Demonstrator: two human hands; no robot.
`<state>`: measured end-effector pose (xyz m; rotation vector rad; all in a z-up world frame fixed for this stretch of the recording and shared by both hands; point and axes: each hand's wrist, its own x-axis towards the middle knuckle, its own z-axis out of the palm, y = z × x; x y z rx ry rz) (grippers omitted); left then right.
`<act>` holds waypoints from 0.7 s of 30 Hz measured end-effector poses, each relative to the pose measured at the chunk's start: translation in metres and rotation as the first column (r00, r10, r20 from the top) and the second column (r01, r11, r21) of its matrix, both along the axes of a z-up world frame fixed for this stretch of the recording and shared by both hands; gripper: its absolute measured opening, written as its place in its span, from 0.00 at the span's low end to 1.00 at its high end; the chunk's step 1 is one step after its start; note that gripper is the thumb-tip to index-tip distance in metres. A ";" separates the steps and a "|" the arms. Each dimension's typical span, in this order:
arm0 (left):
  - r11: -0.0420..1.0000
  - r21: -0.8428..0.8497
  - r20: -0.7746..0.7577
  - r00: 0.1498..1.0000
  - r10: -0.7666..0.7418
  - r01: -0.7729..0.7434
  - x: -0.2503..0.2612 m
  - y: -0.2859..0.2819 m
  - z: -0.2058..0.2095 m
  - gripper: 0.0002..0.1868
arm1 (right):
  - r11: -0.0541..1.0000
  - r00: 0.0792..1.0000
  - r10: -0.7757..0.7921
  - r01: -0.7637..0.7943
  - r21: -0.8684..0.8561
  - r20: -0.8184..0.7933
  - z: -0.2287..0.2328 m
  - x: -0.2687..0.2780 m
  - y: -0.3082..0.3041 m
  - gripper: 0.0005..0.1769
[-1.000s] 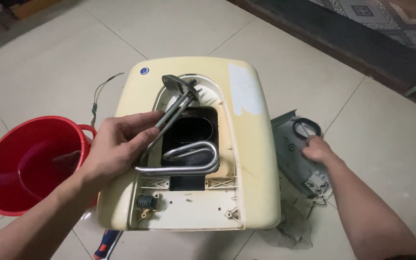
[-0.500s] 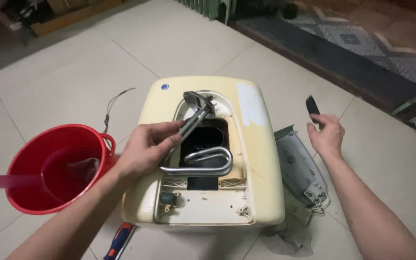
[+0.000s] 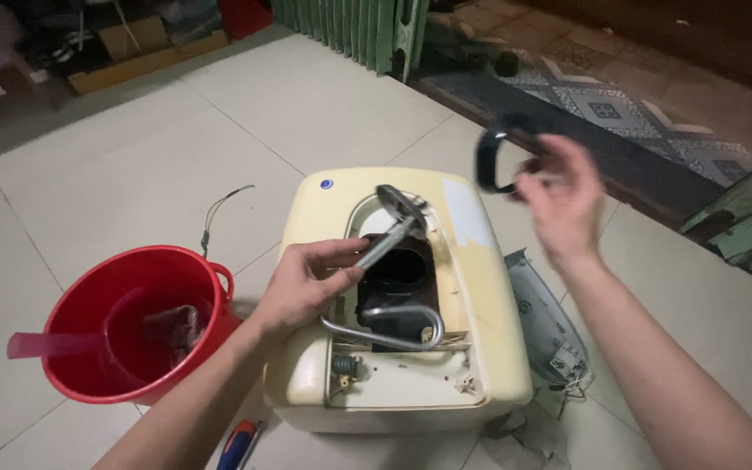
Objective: Cleaning the heating element and thermostat of a water heater with a cloth and then reassembling them into the unit.
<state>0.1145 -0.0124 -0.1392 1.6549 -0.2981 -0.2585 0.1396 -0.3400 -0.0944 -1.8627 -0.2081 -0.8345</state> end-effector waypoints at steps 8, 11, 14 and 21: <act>0.979 -0.196 0.048 0.998 -0.048 0.056 0.007 0.004 -0.014 0.25 | 0.903 0.788 0.275 -0.014 0.430 -0.551 -0.016 0.004 0.064 0.21; 0.974 -0.218 0.037 0.998 -0.057 0.064 0.009 0.005 -0.014 0.26 | 0.985 0.730 0.139 -0.030 0.172 -0.669 -0.013 -0.002 0.074 0.13; 0.973 -0.224 0.031 0.998 -0.054 0.060 0.009 0.007 -0.014 0.26 | 0.951 0.697 0.280 -0.109 0.289 -0.659 -0.017 0.007 0.072 0.13; 0.986 -0.141 0.039 0.996 -0.081 0.086 0.007 0.011 -0.011 0.26 | 0.866 0.726 0.455 -0.226 0.446 -0.516 -0.024 0.015 0.080 0.32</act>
